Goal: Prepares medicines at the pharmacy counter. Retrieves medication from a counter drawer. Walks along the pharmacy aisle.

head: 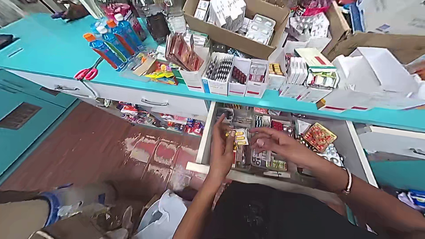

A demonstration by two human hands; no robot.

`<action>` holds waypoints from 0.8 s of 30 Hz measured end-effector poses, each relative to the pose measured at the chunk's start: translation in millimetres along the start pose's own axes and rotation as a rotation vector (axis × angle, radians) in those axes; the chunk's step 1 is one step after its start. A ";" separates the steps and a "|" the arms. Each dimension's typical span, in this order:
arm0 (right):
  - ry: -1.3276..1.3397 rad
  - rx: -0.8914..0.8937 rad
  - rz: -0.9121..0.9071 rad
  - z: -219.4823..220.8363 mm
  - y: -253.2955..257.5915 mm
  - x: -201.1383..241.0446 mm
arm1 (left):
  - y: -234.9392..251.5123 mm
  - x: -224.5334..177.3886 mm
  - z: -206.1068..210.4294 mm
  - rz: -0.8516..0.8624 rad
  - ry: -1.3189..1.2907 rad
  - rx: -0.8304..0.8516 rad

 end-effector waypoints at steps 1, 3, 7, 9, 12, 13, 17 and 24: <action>-0.027 0.005 -0.014 0.1 9.9 2.5 | 7.4 1.9 5.2 0.051 0.019 -0.013; -0.065 -0.005 -0.085 -4.3 28.5 7.6 | 19.9 5.2 18.4 0.114 0.029 -0.009; -0.055 -0.103 -0.305 -29.3 51.0 11.6 | 38.7 6.4 36.1 0.254 -0.036 0.023; -0.104 -0.184 -0.418 -52.2 61.7 18.4 | 56.1 9.0 39.7 0.329 -0.008 -0.005; -0.196 -0.324 -0.561 -85.6 74.8 29.6 | 78.2 13.2 45.2 0.348 0.034 -0.067; -0.231 -0.363 -0.603 -94.9 80.4 34.4 | 84.8 13.9 47.9 0.349 0.042 -0.089; -0.417 -0.542 -0.784 -116.5 106.2 49.4 | 101.2 17.6 54.0 0.337 0.056 -0.178; -1.134 -0.939 -0.824 -127.4 134.8 66.2 | 106.5 21.2 44.0 0.296 0.008 -0.182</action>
Point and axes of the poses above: each hand's wrist, its own y-axis towards the middle knuckle, its own z-axis out of the palm, x = y × z, the point moved 2 cm from there along y, towards the middle knuckle, and after that the axes turned 12 degrees about -x, right-handed, at the moved point
